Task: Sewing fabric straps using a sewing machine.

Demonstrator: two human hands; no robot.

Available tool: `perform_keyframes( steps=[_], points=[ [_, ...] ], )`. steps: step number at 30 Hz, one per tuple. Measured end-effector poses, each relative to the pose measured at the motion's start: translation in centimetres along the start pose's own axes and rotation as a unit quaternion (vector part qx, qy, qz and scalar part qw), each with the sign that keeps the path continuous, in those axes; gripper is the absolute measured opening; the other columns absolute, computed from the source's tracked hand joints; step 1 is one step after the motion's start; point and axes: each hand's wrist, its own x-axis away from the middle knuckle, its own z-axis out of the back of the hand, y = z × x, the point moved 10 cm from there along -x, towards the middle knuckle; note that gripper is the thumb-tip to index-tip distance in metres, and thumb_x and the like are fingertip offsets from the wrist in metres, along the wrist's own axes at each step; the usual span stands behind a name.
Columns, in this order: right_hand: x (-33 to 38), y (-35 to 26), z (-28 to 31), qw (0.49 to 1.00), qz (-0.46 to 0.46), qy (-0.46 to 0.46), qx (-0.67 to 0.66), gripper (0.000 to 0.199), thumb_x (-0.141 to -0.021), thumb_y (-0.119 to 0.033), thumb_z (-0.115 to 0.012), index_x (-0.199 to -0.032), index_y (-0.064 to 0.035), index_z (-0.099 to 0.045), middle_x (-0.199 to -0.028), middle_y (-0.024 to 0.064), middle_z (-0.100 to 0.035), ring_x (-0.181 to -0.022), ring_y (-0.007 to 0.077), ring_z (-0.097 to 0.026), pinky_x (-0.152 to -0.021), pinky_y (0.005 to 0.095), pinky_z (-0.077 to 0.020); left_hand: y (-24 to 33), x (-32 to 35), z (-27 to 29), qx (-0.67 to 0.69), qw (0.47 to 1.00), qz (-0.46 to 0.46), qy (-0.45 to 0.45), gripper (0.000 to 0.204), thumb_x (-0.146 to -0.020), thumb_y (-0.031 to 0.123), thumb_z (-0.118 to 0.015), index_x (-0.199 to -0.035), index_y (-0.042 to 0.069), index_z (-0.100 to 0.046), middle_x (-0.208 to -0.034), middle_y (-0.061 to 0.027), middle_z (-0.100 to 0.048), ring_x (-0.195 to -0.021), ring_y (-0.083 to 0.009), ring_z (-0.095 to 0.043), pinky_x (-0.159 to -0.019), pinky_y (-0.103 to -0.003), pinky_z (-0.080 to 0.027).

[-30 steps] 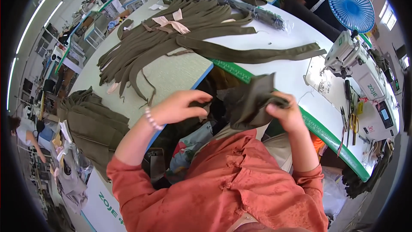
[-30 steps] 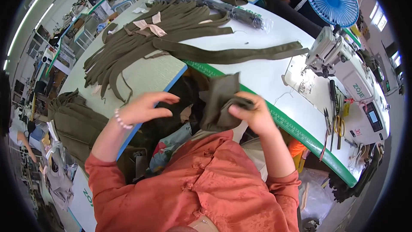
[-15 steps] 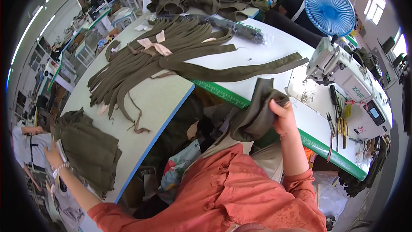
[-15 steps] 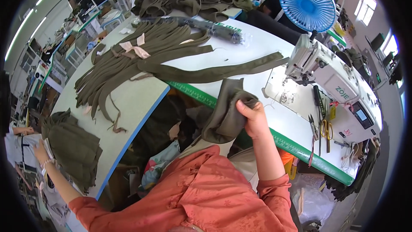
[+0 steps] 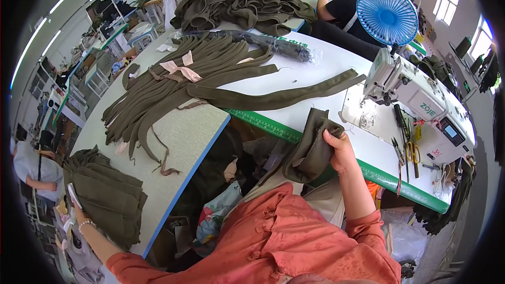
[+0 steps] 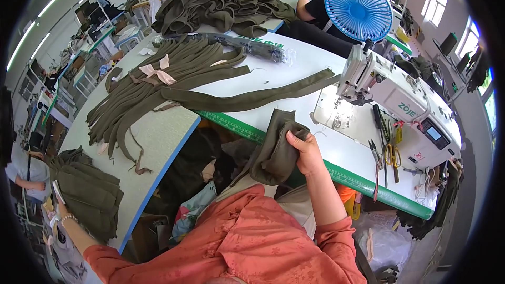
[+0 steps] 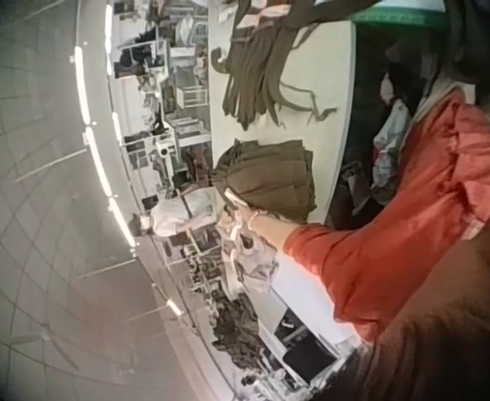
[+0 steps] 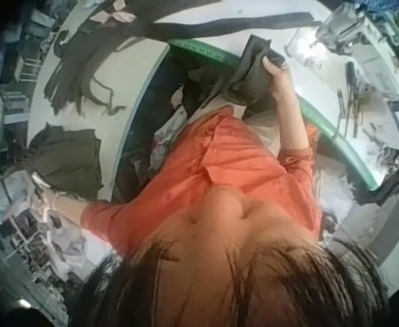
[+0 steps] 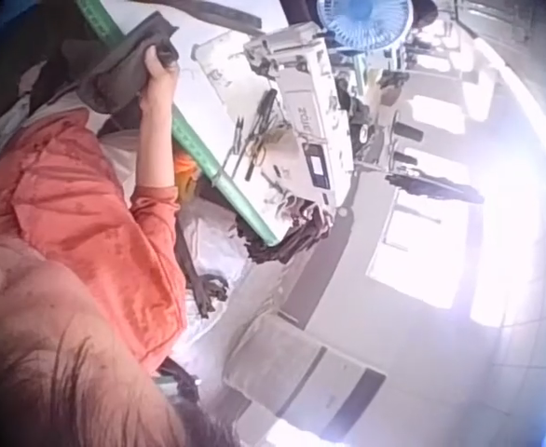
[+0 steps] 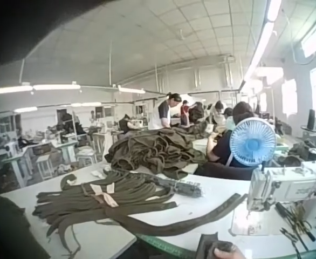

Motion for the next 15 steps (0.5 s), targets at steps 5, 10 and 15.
perform_keyframes(
  steps=[5, 10, 15],
  points=[
    [0.2, 0.4, 0.4, 1.0, -0.019, 0.012, 0.003, 0.033, -0.083, -0.015, -0.068, -0.112, -0.0014, -0.059, -0.105, 0.0081, -0.065, -0.094, 0.0187, -0.062, -0.086, 0.0338, -0.0494, -1.3, 2.5, -2.1, -0.031, 0.999, 0.017, -0.002, 0.062, -0.084, 0.048, -0.06, -0.128, 0.006, -0.051, -0.127, -0.0111, -0.055, -0.116, -0.0295, -0.052, -0.1, -0.043, -0.04],
    [0.0, 1.1, 0.3, 0.999, -0.031, 0.016, 0.01, 0.034, -0.083, -0.015, -0.067, -0.113, -0.0015, -0.058, -0.105, 0.0082, -0.065, -0.094, 0.0193, -0.063, -0.086, 0.0344, -0.0501, -3.3, 4.3, -8.8, 0.048, 0.996, 0.04, -0.058, 0.057, -0.086, 0.046, -0.056, -0.128, 0.008, -0.052, -0.128, -0.0108, -0.054, -0.117, -0.0313, -0.051, -0.101, -0.046, -0.039],
    [0.5, 2.4, 0.0, 0.999, -0.043, 0.014, 0.015, 0.034, -0.084, -0.016, -0.066, -0.114, -0.0016, -0.058, -0.105, 0.008, -0.065, -0.093, 0.0195, -0.063, -0.085, 0.0343, -0.0504, -4.5, 3.0, -10.8, 0.078, 0.996, 0.026, -0.04, 0.059, -0.087, 0.049, -0.053, -0.13, 0.008, -0.049, -0.13, -0.0106, -0.052, -0.117, -0.0314, -0.051, -0.102, -0.046, -0.039]
  ],
)
